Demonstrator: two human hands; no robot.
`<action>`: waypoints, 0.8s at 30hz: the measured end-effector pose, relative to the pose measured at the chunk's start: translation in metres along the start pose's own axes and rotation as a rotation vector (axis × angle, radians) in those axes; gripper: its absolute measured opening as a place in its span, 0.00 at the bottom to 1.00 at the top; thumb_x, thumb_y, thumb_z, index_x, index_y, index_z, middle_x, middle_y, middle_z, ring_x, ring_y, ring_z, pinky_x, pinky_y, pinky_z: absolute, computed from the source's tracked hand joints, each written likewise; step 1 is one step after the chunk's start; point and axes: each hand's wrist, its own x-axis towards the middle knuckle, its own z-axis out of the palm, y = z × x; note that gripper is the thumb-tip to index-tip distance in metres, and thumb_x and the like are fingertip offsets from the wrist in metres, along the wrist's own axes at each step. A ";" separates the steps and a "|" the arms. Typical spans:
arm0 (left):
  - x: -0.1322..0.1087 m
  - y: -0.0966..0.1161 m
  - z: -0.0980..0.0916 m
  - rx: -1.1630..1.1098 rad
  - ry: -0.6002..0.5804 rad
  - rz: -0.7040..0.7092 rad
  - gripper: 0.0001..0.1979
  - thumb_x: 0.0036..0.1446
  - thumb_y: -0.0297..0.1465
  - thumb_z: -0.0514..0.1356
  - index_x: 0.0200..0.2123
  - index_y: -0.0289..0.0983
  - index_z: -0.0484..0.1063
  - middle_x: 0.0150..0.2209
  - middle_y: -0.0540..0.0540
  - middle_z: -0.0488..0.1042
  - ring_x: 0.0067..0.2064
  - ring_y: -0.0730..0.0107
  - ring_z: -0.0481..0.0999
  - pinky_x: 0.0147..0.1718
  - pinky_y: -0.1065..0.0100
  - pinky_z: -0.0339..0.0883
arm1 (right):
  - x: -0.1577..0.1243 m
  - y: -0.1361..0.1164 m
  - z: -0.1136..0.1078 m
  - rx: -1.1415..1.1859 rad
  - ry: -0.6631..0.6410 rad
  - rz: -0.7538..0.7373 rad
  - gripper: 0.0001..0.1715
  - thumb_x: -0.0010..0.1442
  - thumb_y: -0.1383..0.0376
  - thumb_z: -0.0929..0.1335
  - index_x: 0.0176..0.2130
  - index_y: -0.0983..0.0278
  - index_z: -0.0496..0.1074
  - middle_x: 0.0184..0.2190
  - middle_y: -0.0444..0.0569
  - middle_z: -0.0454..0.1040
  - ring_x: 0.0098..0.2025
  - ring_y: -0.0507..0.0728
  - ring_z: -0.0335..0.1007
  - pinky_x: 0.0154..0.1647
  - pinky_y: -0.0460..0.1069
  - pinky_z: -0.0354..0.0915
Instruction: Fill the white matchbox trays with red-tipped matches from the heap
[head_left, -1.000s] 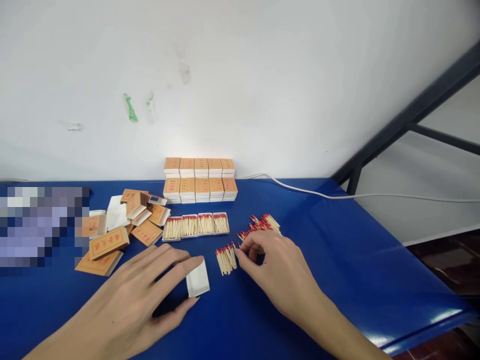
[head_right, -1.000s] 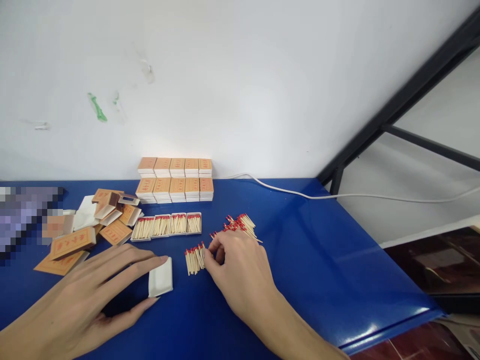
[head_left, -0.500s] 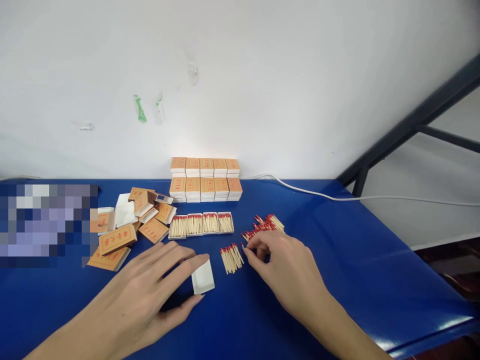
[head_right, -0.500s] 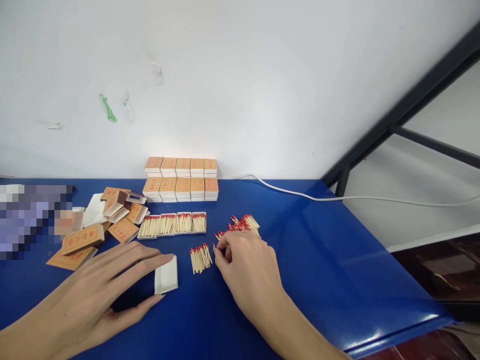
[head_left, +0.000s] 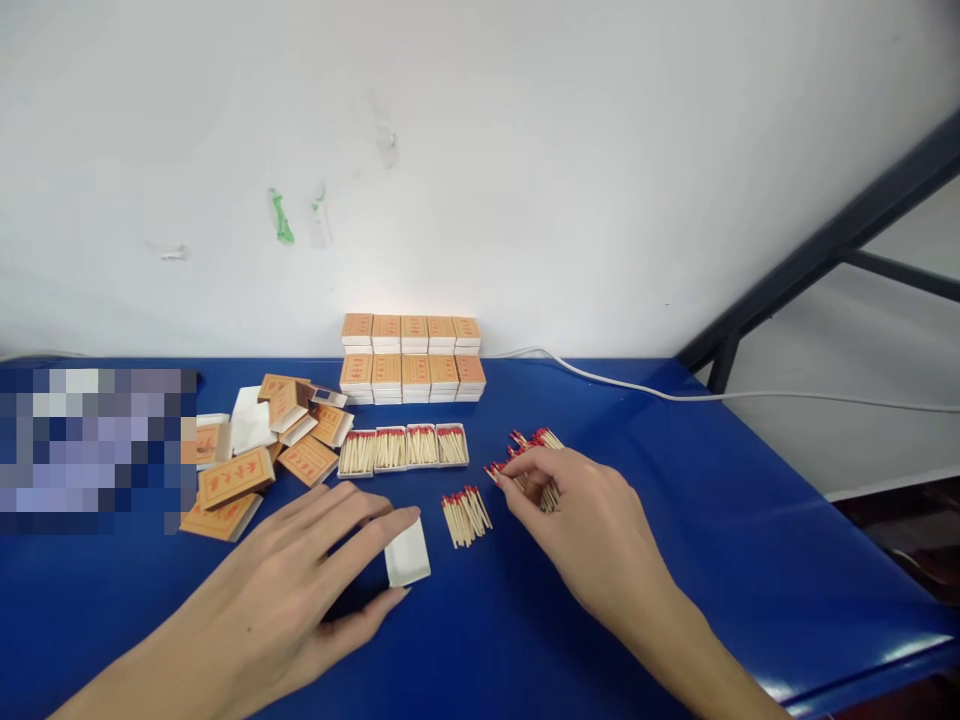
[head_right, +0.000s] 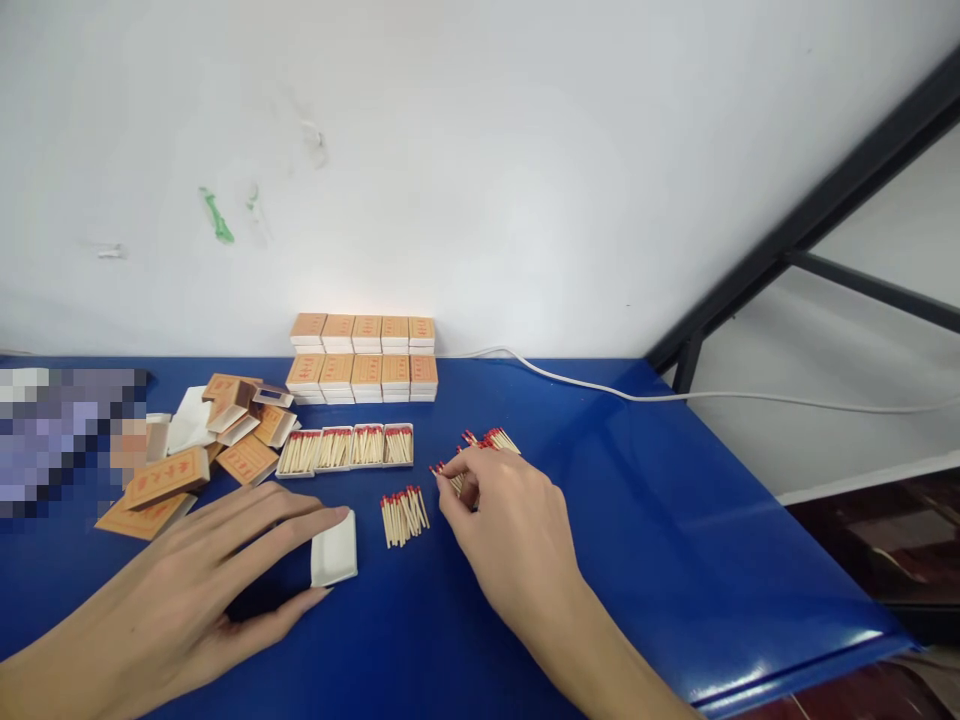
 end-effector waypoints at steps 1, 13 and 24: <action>0.000 0.000 0.000 0.000 -0.004 -0.002 0.20 0.79 0.34 0.61 0.69 0.44 0.75 0.58 0.42 0.83 0.57 0.55 0.85 0.57 0.54 0.82 | 0.000 0.002 0.000 -0.006 0.004 -0.005 0.06 0.68 0.64 0.75 0.39 0.53 0.85 0.30 0.40 0.84 0.32 0.57 0.80 0.31 0.50 0.67; -0.001 0.001 -0.002 0.027 -0.025 0.024 0.21 0.80 0.33 0.60 0.71 0.42 0.72 0.60 0.43 0.83 0.59 0.57 0.84 0.58 0.54 0.79 | -0.004 0.005 0.006 -0.097 0.057 -0.082 0.12 0.64 0.73 0.76 0.35 0.54 0.84 0.34 0.41 0.83 0.39 0.57 0.82 0.30 0.50 0.63; 0.003 0.002 -0.005 0.064 -0.030 0.057 0.18 0.81 0.33 0.59 0.69 0.39 0.74 0.57 0.44 0.84 0.56 0.59 0.85 0.56 0.56 0.78 | -0.009 0.002 0.004 -0.147 0.064 -0.097 0.12 0.63 0.71 0.78 0.31 0.56 0.81 0.31 0.40 0.82 0.39 0.59 0.80 0.30 0.49 0.60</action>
